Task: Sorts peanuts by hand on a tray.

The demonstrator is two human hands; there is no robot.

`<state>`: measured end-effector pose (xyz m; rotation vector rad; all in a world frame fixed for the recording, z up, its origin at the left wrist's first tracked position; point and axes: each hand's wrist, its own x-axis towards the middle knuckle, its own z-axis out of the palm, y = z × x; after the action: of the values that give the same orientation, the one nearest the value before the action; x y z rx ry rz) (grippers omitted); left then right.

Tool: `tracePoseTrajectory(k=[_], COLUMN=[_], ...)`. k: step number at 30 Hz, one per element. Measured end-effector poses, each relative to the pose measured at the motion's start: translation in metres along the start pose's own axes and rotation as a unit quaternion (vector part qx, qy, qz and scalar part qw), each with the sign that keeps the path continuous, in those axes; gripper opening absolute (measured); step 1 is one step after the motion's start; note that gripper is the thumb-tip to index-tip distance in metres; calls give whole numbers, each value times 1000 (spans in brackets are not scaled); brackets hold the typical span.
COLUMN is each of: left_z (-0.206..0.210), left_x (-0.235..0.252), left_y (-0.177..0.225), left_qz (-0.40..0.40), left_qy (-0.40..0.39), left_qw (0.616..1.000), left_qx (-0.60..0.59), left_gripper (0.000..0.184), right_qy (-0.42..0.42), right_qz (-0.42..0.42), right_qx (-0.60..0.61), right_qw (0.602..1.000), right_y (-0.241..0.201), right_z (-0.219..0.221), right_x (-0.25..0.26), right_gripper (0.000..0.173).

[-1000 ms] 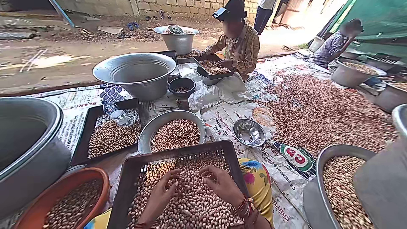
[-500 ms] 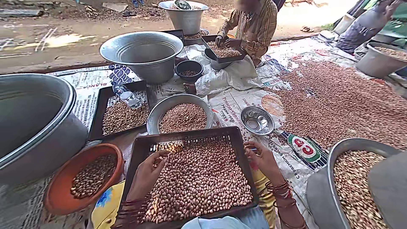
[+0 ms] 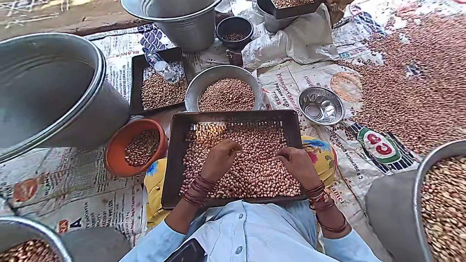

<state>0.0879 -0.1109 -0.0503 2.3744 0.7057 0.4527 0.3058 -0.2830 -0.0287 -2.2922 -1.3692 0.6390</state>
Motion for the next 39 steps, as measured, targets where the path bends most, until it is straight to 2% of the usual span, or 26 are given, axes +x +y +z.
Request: tracePoseTrajectory(k=[6,11,14,16,20,23,25,27,29,31,35,37,39], left_z=[27,38,40,40,38,30,18,3,-6,-13,-4,4,11], left_x=[22,34,34,34,33,36,36,35,30,21,-2,-8,-9], left_y=[21,28,32,32,35,33,22,5,-9,-11,-2,7,14], left_qz=[61,20,-1,-17,-40,-65,-101,-164,-180,-159,-76,-31,0], left_qy=[-21,-73,-89,-100,-149,-152,-97,-40,4,-14,-125,-153,-172], left_qw=[994,983,981,980,976,983,990,975,963,972,984,985,985], left_qx=[82,167,173,169,154,85,-28,-143,-199,-170,-99,-68,-27], left_gripper=[20,22,23,24,27,27,25,22,21,21,21,22,23], right_qy=[-9,-7,-27,-2,-2,56,66,66,51,33,-10,-23,-4], right_qz=[-8,-56,-58,-73,-59,-37,-43,-73,-87,-84,-52,-32,-25], right_qx=[-27,-3,-27,-36,1,79,91,67,17,-21,-28,3,106], right_qw=[1000,998,998,997,998,995,993,993,995,996,998,999,994], right_y=[-13,-23,-29,-30,-26,-18,-18,-20,-25,-29,-33,-32,-21], right_z=[5,24,38,46,46,42,38,41,44,47,46,40,34], right_x=[18,31,34,32,32,40,47,54,60,63,67,67,64], right_gripper=[21,23,28,26,27,25,21,22,24,25,25,24,18])
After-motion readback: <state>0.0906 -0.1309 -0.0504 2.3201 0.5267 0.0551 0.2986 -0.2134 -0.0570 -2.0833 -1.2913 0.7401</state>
